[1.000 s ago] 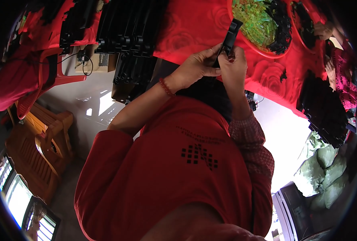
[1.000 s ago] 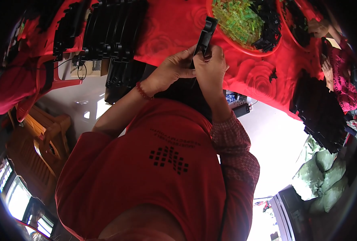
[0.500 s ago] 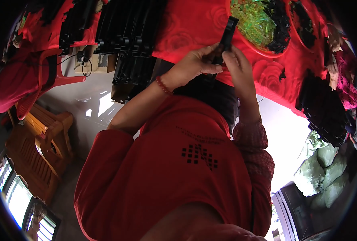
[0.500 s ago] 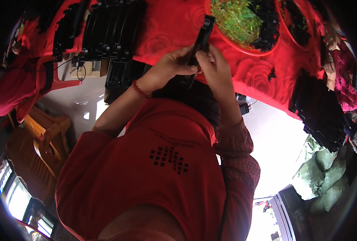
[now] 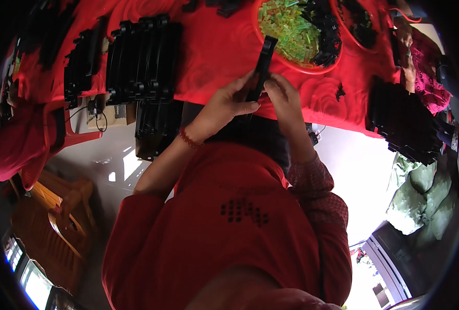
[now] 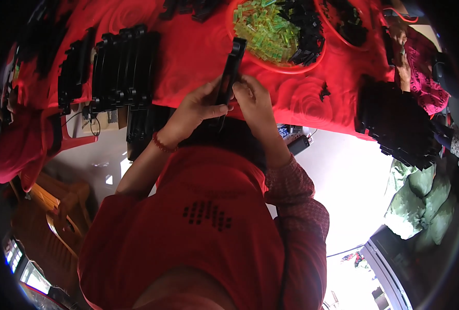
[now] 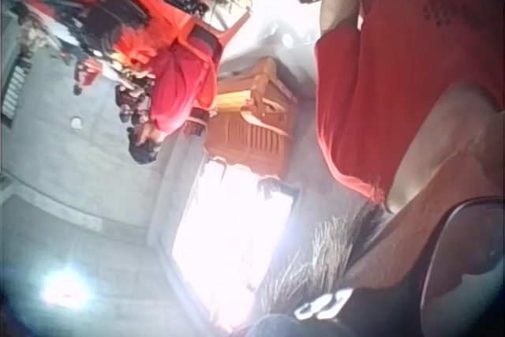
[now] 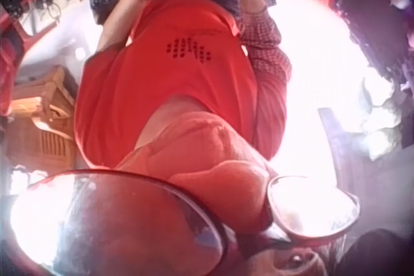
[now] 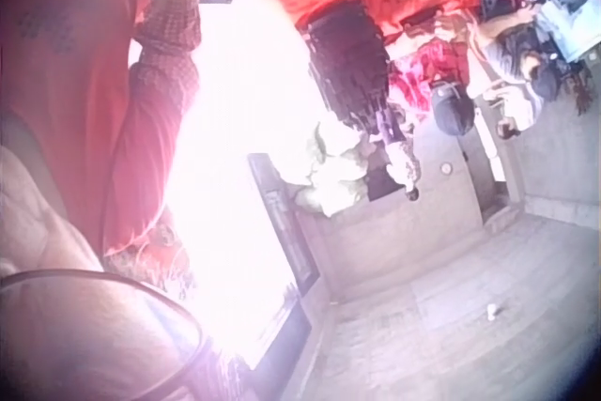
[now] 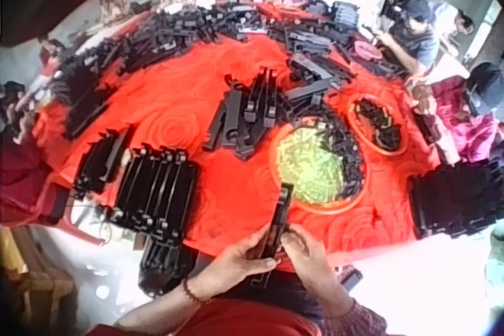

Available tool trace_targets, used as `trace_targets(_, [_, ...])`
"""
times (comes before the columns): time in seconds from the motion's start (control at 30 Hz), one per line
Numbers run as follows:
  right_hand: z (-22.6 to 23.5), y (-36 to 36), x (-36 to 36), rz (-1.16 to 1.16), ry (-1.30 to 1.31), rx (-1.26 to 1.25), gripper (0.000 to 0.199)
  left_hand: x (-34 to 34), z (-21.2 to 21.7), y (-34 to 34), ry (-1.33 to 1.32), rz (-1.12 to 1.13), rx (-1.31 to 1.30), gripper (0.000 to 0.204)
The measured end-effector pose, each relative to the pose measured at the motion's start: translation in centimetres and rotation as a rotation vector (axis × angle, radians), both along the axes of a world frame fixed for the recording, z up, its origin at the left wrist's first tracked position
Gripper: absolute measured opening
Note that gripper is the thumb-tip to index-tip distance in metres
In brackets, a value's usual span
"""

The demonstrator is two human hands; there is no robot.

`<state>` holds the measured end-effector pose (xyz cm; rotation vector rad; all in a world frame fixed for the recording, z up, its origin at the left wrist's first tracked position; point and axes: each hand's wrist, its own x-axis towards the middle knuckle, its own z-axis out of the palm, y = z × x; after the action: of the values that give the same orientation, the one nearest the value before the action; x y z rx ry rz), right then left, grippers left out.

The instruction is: The person assembles a printer cartridge frame by hand, fitting small plastic components, metal pins, and springs into the frame.

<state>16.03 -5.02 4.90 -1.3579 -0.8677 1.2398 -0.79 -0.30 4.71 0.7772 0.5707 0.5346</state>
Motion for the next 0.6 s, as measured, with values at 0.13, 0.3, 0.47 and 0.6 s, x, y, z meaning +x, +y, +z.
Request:
trace_targets(0.13, [0.4, -0.1, -0.3, -0.062, -0.057, 0.023, 0.023, 0.3, 0.5, -0.2, 0.037, -0.029, 0.02, 0.07])
trace_targets(0.3, [-2.1, -0.1, -0.5, -0.113, -0.138, -0.011, 0.015, 0.9, 0.5, -1.0, 0.068, -0.009, 0.109, 0.072])
trace_targets(0.47, [-1.6, -0.2, -1.4, -0.164, -0.171, -0.062, 0.014, 0.4, -0.2, -1.3, 0.161, -0.083, 0.193, 0.075])
trace_targets(0.6, [-2.6, -0.7, -1.6, -0.18, -0.35, -0.07, 0.015, 0.4, -0.5, -1.2, 0.157, -0.098, 0.193, 0.077])
